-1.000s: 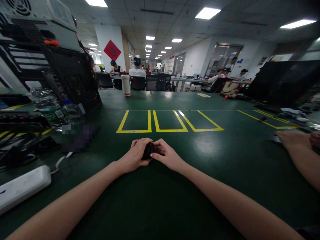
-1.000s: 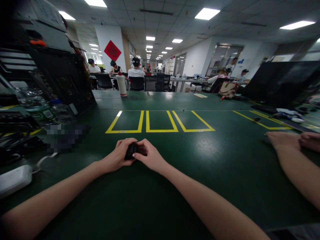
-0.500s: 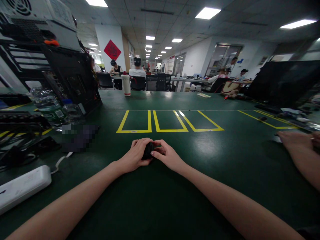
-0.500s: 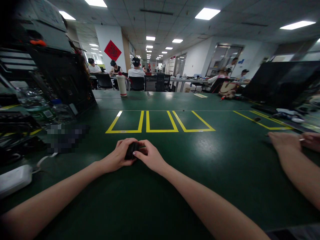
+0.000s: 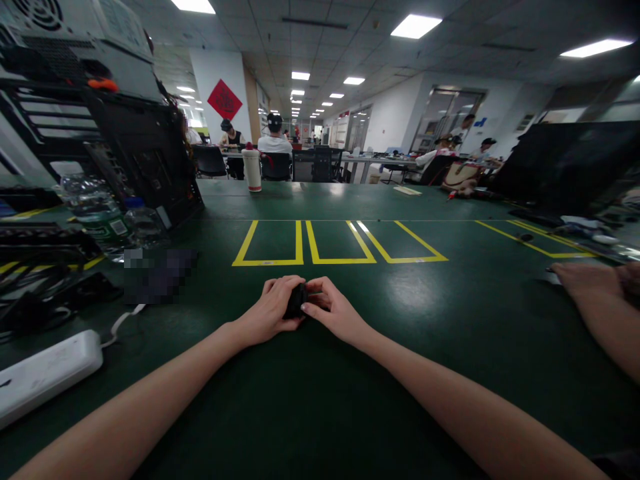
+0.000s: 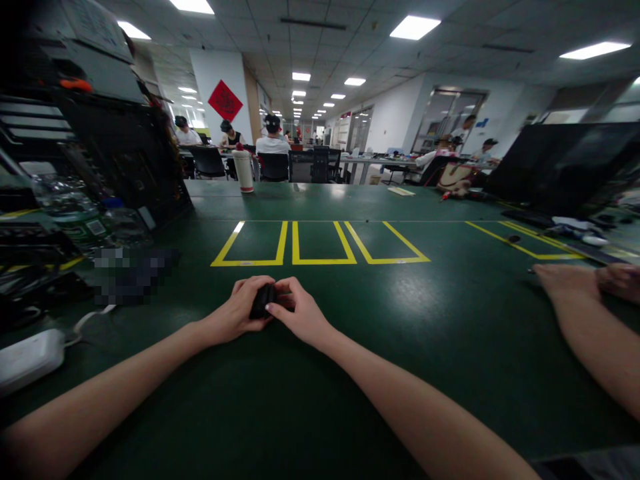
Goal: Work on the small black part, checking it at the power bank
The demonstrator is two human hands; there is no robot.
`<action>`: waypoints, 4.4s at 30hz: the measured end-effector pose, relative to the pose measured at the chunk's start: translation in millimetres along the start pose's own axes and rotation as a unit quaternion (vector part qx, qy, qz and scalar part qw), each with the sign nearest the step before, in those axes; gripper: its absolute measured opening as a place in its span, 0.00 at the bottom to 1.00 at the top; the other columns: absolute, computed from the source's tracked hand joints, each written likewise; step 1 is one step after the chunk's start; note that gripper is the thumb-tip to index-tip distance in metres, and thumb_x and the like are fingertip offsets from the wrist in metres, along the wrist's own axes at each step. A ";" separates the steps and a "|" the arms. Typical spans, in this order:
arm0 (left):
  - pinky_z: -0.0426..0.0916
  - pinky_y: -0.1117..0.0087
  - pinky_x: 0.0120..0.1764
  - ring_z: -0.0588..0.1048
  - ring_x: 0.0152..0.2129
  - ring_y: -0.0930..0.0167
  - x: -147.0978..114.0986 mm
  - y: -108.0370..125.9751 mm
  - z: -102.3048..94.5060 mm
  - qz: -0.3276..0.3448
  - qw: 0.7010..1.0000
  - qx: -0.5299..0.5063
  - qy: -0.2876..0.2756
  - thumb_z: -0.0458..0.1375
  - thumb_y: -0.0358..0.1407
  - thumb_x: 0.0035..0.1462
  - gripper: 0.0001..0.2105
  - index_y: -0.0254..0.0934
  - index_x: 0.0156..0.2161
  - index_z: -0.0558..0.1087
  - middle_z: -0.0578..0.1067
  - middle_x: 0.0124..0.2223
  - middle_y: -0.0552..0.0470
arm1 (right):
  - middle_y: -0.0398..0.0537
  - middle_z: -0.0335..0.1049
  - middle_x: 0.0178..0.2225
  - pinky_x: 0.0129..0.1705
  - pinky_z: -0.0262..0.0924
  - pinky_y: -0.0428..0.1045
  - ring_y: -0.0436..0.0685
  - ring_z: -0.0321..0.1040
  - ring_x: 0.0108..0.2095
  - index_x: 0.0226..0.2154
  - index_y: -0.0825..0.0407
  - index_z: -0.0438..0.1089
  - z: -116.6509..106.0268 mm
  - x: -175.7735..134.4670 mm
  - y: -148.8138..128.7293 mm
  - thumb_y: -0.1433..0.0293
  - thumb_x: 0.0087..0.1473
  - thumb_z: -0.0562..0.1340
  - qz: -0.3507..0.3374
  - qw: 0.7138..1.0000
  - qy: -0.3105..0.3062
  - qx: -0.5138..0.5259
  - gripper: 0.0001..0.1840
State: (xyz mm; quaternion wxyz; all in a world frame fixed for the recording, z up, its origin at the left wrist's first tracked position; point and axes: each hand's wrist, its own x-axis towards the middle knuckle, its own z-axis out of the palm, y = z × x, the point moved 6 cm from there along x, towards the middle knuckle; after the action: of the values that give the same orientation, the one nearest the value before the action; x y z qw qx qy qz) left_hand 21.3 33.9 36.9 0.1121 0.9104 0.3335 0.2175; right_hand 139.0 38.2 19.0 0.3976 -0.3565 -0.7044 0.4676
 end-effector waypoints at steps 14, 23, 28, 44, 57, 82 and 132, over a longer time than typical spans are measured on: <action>0.53 0.56 0.51 0.61 0.50 0.62 -0.1 -1.9 1.8 -0.001 1.000 0.011 0.010 0.56 0.32 0.50 0.28 0.38 0.54 0.48 0.61 0.51 0.43 | 0.43 0.62 0.38 0.44 0.63 0.52 0.52 0.65 0.41 0.38 0.50 0.58 3.3 0.4 0.6 0.71 0.50 0.59 -0.022 0.999 -0.017 0.028 0.11; 0.52 0.55 0.51 0.60 0.50 0.61 -0.2 0.1 0.1 -0.003 1.000 -0.001 0.002 0.56 0.32 0.51 0.28 0.40 0.54 0.47 0.61 0.51 0.44 | 0.47 0.61 0.44 0.49 0.59 0.56 0.54 0.63 0.46 0.43 0.50 0.58 1.6 -0.2 2.4 0.71 0.50 0.58 0.001 1.000 -0.025 -0.008 0.16; 0.52 0.56 0.51 0.60 0.50 0.61 -0.3 -1.6 1.1 -0.003 1.000 0.002 0.008 0.56 0.31 0.50 0.29 0.40 0.54 0.47 0.61 0.51 0.44 | 0.44 0.60 0.43 0.51 0.57 0.55 0.53 0.62 0.47 0.41 0.48 0.58 3.1 -2.5 -3.9 0.74 0.49 0.59 -0.026 0.999 -0.032 -0.003 0.15; 0.52 0.54 0.50 0.61 0.50 0.60 -0.2 -2.3 1.7 0.001 1.000 0.005 0.016 0.57 0.32 0.49 0.29 0.41 0.54 0.47 0.61 0.51 0.44 | 0.47 0.62 0.43 0.49 0.59 0.56 0.54 0.63 0.45 0.42 0.50 0.58 2.8 -0.2 -1.3 0.71 0.50 0.58 -0.013 0.999 -0.027 -0.021 0.15; 0.52 0.56 0.51 0.60 0.50 0.62 0.2 -0.9 0.9 -0.003 1.000 0.003 0.000 0.56 0.32 0.51 0.29 0.39 0.55 0.47 0.61 0.52 0.44 | 0.46 0.60 0.43 0.47 0.61 0.54 0.54 0.62 0.45 0.42 0.49 0.57 2.8 -0.9 1.4 0.69 0.52 0.57 -0.010 1.000 -0.016 -0.001 0.13; 0.52 0.56 0.51 0.60 0.50 0.62 0.5 -2.9 3.2 -0.001 1.000 0.009 0.007 0.56 0.32 0.50 0.28 0.39 0.54 0.48 0.61 0.51 0.44 | 0.48 0.61 0.44 0.49 0.59 0.56 0.55 0.62 0.46 0.44 0.49 0.57 1.3 -0.2 4.0 0.69 0.52 0.57 0.002 1.000 -0.012 -0.015 0.15; 0.52 0.56 0.51 0.59 0.50 0.61 0.5 -2.9 3.2 -0.008 1.000 0.006 0.005 0.56 0.31 0.50 0.29 0.39 0.54 0.47 0.60 0.52 0.43 | 0.45 0.60 0.42 0.50 0.58 0.56 0.54 0.61 0.45 0.41 0.49 0.59 0.4 -3.7 -9.0 0.72 0.48 0.60 -0.053 0.996 -0.004 -0.078 0.15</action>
State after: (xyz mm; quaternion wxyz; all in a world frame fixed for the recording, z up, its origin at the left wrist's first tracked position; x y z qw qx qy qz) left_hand 21.5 36.2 33.2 0.1070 0.9075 0.3421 0.2191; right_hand 139.1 32.0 26.6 0.3900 -0.3469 -0.7582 0.3907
